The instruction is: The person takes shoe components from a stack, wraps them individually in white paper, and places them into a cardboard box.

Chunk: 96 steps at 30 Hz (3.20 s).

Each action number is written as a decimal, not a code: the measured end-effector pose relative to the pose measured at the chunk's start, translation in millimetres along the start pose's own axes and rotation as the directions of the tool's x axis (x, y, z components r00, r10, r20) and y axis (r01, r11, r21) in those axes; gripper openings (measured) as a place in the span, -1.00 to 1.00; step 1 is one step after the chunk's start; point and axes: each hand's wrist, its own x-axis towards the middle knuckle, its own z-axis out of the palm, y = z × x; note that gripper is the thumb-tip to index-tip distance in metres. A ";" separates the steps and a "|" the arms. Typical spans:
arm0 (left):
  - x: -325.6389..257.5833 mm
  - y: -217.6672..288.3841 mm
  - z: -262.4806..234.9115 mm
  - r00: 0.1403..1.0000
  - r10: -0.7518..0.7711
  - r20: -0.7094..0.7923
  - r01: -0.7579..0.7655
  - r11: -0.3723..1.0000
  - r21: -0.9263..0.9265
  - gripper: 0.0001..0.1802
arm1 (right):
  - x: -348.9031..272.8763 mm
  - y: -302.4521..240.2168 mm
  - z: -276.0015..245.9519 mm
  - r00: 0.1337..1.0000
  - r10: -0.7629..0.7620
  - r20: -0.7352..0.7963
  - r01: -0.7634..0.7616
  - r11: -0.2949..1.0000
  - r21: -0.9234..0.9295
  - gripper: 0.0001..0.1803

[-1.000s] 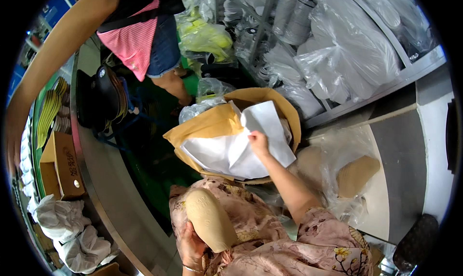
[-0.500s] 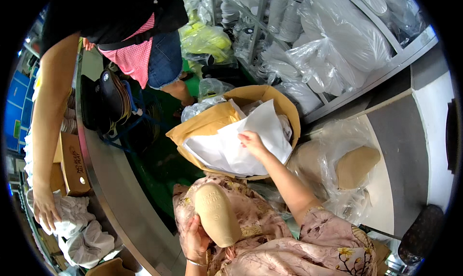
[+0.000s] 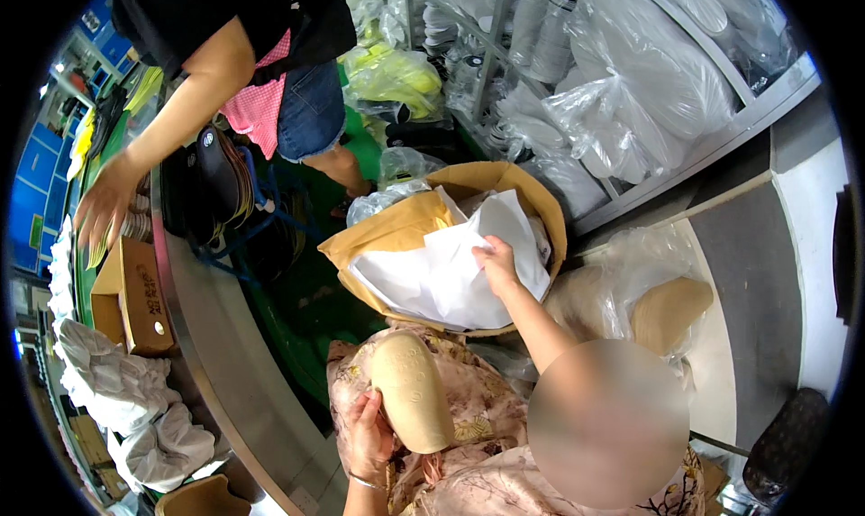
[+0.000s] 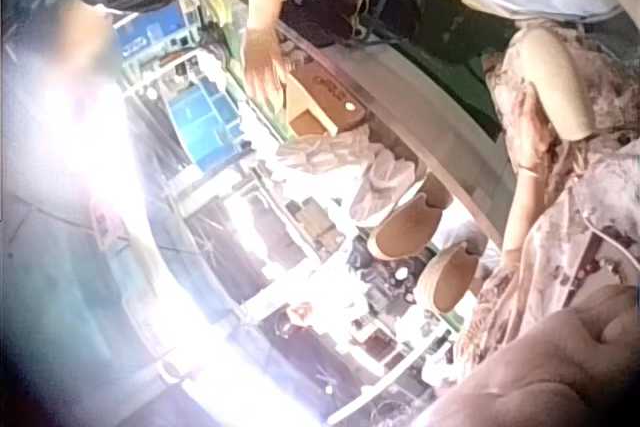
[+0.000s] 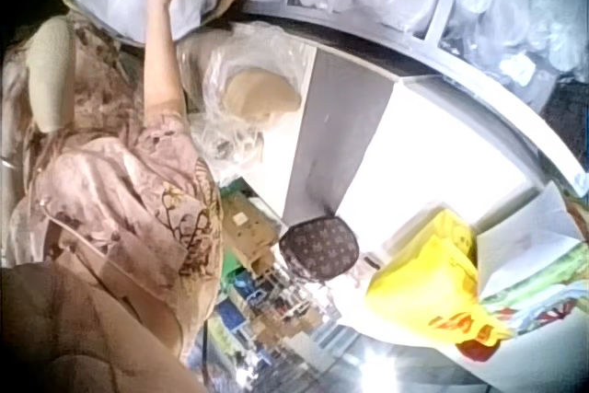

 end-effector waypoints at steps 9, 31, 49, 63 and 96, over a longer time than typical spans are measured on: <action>4.4 5.6 26.5 1.000 0.024 -0.010 -0.024 0.999 0.042 -0.91 | 22.2 -1.2 16.6 0.925 -0.052 0.376 0.163 0.949 -0.269 -0.81; -10.5 8.8 7.4 0.993 0.113 0.017 -0.113 0.992 0.054 -0.86 | -127.1 -136.7 8.3 0.536 -0.799 0.273 0.832 0.443 -0.335 -0.90; -30.7 13.8 -34.3 0.978 0.181 -0.101 -0.201 0.947 -0.250 -0.84 | -185.5 -113.8 23.0 0.737 -0.391 0.552 0.558 0.813 -0.169 -0.88; -23.5 4.9 -57.7 0.854 0.477 -0.208 -0.519 0.814 -0.262 -0.86 | -320.7 -116.3 103.2 0.169 -0.248 0.954 0.829 0.559 -0.001 -0.84; -51.3 -6.9 -43.8 0.959 0.274 0.075 -0.202 0.843 -0.498 -0.52 | -242.6 -86.2 110.4 0.111 -0.006 0.994 0.976 0.190 -0.108 -0.01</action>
